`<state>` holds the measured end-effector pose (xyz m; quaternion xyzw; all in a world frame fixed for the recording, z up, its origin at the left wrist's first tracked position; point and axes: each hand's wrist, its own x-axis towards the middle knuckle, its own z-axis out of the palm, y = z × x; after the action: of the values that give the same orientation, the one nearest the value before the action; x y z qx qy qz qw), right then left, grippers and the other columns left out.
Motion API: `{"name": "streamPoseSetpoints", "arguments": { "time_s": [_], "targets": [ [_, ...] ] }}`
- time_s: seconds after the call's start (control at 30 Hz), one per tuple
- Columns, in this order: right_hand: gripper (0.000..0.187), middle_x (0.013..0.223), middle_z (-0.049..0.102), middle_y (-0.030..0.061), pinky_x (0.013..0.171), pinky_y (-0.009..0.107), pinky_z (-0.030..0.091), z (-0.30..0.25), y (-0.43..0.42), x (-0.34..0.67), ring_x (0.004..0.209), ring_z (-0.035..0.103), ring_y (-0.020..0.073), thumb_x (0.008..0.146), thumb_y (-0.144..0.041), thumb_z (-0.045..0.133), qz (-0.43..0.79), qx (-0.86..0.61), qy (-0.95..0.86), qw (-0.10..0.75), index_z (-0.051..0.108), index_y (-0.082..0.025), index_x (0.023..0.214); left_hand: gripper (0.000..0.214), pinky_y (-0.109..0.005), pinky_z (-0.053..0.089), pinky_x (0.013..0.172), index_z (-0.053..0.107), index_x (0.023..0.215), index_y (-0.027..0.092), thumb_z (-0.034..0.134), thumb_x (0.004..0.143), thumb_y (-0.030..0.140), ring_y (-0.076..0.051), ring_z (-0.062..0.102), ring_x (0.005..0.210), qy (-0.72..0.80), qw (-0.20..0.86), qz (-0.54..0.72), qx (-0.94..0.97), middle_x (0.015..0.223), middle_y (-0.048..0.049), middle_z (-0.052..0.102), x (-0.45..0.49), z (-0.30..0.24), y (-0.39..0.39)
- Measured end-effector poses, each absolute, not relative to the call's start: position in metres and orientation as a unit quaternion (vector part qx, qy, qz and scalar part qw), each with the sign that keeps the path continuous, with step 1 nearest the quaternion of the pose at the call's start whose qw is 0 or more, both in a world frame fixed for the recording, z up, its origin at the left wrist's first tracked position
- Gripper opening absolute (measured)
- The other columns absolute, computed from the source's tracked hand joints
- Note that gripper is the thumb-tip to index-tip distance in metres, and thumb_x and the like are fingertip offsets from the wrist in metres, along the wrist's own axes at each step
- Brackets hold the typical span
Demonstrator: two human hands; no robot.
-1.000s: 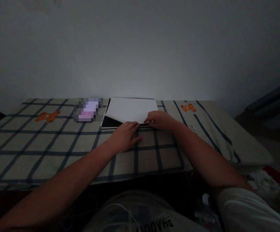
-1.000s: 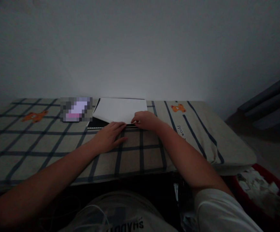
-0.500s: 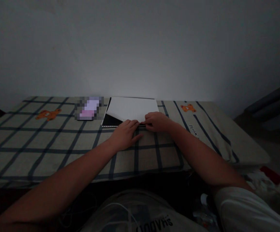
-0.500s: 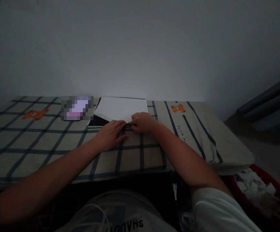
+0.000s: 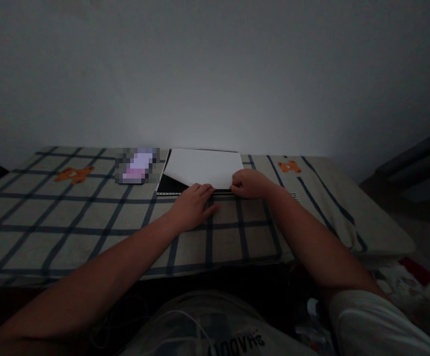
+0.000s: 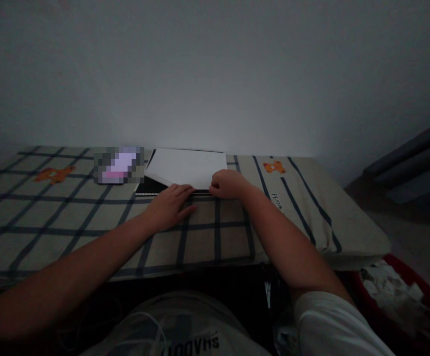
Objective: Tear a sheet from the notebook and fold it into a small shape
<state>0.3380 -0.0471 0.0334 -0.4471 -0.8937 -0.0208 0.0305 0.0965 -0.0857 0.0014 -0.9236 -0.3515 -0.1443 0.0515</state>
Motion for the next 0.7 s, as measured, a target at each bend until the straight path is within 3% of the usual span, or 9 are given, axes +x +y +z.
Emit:
{"name": "streamPoseSetpoints", "arguments": {
  "time_s": [0.23,0.5,0.7],
  "targets": [
    [0.033,0.090,0.067,0.0066,0.068,0.027,0.033,0.020,-0.049,0.331,0.081,0.056,0.0167,0.093,-0.030,0.050,0.008,-0.380,-0.917,0.118,0.072,-0.022,0.117,0.050,-0.042,0.041,0.106,0.053,0.131,0.010,0.045,0.097,0.046,-0.027,0.052,0.117,-0.341,0.026,-0.161,-0.926,0.130,-0.0141,0.058,0.097,0.000,-0.085],
    [0.032,0.090,0.066,0.0079,0.066,0.028,0.033,0.028,-0.048,0.337,0.082,0.055,0.0176,0.093,-0.034,0.051,0.001,-0.394,-0.917,0.066,0.076,-0.022,0.108,0.050,-0.041,0.039,0.110,0.051,0.134,0.010,0.046,0.097,0.043,-0.026,0.049,0.125,-0.348,0.000,-0.184,-0.919,0.133,-0.0147,0.055,0.094,0.002,-0.086],
    [0.036,0.086,0.067,0.0089,0.068,0.029,0.034,0.031,-0.047,0.345,0.082,0.056,0.0181,0.095,-0.037,0.049,0.006,-0.406,-0.911,0.067,0.078,-0.017,0.087,0.050,-0.045,0.034,0.113,0.052,0.134,0.011,0.045,0.097,0.044,-0.028,0.049,0.127,-0.361,0.020,-0.184,-0.914,0.135,-0.0148,0.055,0.093,0.000,-0.084]
  ]
}}
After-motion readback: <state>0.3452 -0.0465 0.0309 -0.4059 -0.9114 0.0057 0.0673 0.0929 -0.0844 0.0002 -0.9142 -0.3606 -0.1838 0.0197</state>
